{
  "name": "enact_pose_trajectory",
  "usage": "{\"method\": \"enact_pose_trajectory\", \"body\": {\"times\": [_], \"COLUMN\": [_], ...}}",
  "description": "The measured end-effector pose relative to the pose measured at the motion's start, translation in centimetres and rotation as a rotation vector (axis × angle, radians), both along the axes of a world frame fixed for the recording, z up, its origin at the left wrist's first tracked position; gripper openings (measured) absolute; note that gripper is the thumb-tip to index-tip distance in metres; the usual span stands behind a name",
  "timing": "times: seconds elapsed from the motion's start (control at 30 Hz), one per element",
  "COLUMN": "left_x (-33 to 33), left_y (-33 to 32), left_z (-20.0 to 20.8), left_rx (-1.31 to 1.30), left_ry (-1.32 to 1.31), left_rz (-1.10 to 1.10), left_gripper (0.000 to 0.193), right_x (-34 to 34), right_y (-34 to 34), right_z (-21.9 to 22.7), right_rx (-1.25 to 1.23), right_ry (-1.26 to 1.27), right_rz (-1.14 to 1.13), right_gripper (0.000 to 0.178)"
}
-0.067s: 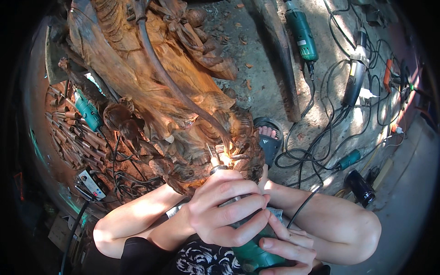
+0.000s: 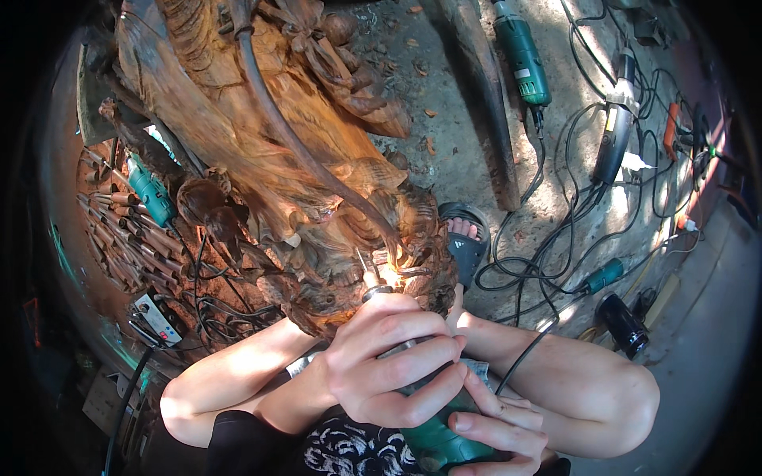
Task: The person uses a rotary tool to carve details into a large piece of wood. They then apply glue from a bottle to specific areas of the carving.
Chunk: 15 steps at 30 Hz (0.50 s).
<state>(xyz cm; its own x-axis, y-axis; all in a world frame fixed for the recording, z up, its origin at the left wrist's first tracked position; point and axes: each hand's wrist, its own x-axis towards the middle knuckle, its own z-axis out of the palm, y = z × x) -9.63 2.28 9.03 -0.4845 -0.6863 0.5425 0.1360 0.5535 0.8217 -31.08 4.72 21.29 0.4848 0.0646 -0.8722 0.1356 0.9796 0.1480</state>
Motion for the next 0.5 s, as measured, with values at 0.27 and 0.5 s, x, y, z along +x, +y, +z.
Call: {"method": "enact_pose_trajectory", "body": {"times": [0.27,0.5], "left_x": [-0.3,0.1], "left_y": [-0.4,0.1], "left_z": [-0.4,-0.5], "left_rx": [-0.012,0.007], "left_ry": [0.014,-0.025], "left_rz": [0.037,0.078], "left_gripper": [0.028,0.023], "right_x": [-0.8,-0.2], "right_y": [1.0,-2.6], "right_z": [-0.1,-0.8], "right_rx": [-0.763,-0.544], "right_ry": [-0.016,-0.008], "right_rz": [0.534,0.463], "right_gripper": [0.047,0.063]}}
